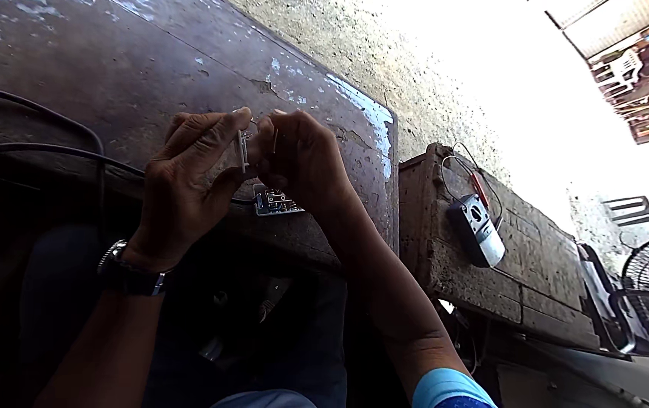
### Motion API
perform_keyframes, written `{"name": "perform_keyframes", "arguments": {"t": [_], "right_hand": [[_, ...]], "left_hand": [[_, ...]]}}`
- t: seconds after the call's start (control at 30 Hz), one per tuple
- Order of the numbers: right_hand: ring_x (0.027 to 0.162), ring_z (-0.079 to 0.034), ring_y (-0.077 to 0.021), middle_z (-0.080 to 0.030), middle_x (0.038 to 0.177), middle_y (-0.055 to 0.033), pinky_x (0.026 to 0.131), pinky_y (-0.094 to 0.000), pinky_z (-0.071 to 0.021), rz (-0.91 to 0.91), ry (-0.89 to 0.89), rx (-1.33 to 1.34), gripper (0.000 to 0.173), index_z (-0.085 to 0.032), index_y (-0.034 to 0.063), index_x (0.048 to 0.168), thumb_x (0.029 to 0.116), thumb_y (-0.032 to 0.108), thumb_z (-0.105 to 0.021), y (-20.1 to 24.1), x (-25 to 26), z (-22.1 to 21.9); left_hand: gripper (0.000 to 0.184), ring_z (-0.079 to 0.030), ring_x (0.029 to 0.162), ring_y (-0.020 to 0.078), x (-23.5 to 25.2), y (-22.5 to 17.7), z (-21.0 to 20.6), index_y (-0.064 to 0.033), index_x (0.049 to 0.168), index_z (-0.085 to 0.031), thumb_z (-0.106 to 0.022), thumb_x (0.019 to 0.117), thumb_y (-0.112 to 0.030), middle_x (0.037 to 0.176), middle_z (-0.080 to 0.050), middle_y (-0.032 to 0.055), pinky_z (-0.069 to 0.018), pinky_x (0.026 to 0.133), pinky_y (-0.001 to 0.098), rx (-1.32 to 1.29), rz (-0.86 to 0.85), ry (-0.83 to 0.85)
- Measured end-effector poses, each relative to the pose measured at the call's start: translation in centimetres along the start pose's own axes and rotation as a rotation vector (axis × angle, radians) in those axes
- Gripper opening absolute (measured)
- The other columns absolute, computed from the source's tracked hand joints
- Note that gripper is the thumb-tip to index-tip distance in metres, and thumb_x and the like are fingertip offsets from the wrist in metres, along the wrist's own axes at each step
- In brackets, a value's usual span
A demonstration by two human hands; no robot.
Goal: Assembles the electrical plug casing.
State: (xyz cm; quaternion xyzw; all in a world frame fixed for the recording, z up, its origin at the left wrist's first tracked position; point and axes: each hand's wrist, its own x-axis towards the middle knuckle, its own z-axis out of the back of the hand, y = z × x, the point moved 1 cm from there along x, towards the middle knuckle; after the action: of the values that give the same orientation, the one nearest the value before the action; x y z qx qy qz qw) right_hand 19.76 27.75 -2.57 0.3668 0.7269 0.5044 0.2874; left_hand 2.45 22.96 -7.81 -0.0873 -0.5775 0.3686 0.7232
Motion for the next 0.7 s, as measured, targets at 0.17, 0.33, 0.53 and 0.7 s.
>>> {"name": "perform_keyframes", "arguments": {"t": [0.17,0.33,0.53,0.7], "right_hand": [[0.051,-0.047,-0.0077,-0.061,0.072,-0.0073,0.043,-0.0196,-0.0339,0.063,-0.042,-0.300,0.020,-0.058,0.0000,0.102,0.1084,0.013,-0.044,0.6,-0.4,-0.5],[0.057,-0.053,-0.0044,-0.063,0.070,-0.0044,0.053,-0.0202,-0.0450,0.343,0.018,-0.635,0.010,-0.068,-0.0068,0.093,0.0956,-0.003,-0.060,0.8,-0.7,-0.3],[0.059,-0.056,-0.0058,-0.065,0.074,-0.0044,0.053,-0.0231,-0.0470,0.333,0.027,-0.829,0.007,-0.069,-0.0026,0.093,0.0934,0.000,-0.063,0.8,-0.6,-0.2],[0.062,-0.059,-0.0046,-0.067,0.076,-0.0050,0.055,-0.0210,-0.0489,0.293,0.067,-0.794,0.006,-0.069,-0.0040,0.092,0.0923,-0.002,-0.064,0.8,-0.5,0.0]], "left_hand": [[0.049,-0.054,0.130,0.0232,-0.4,-1.0,0.2,-0.0050,0.144,-0.059,-0.068,0.0988,-0.021,0.137,-0.062,0.0119,-0.0417,0.112,0.0331,0.079,0.040,0.073],[0.046,-0.052,0.132,0.0294,0.0,0.1,0.1,-0.0039,0.142,-0.061,-0.065,0.1000,-0.023,0.132,-0.062,0.0189,-0.0371,0.115,0.0384,0.089,0.008,0.054],[0.042,-0.053,0.129,0.0323,0.1,0.1,0.7,-0.0030,0.140,-0.063,-0.056,0.1032,-0.022,0.131,-0.063,0.0198,-0.0383,0.113,0.0386,0.123,-0.039,0.165],[0.040,-0.054,0.126,0.0329,0.1,-0.2,0.9,-0.0001,0.139,-0.062,-0.052,0.1041,-0.017,0.128,-0.064,0.0205,-0.0397,0.111,0.0391,0.139,-0.083,0.205]]}}
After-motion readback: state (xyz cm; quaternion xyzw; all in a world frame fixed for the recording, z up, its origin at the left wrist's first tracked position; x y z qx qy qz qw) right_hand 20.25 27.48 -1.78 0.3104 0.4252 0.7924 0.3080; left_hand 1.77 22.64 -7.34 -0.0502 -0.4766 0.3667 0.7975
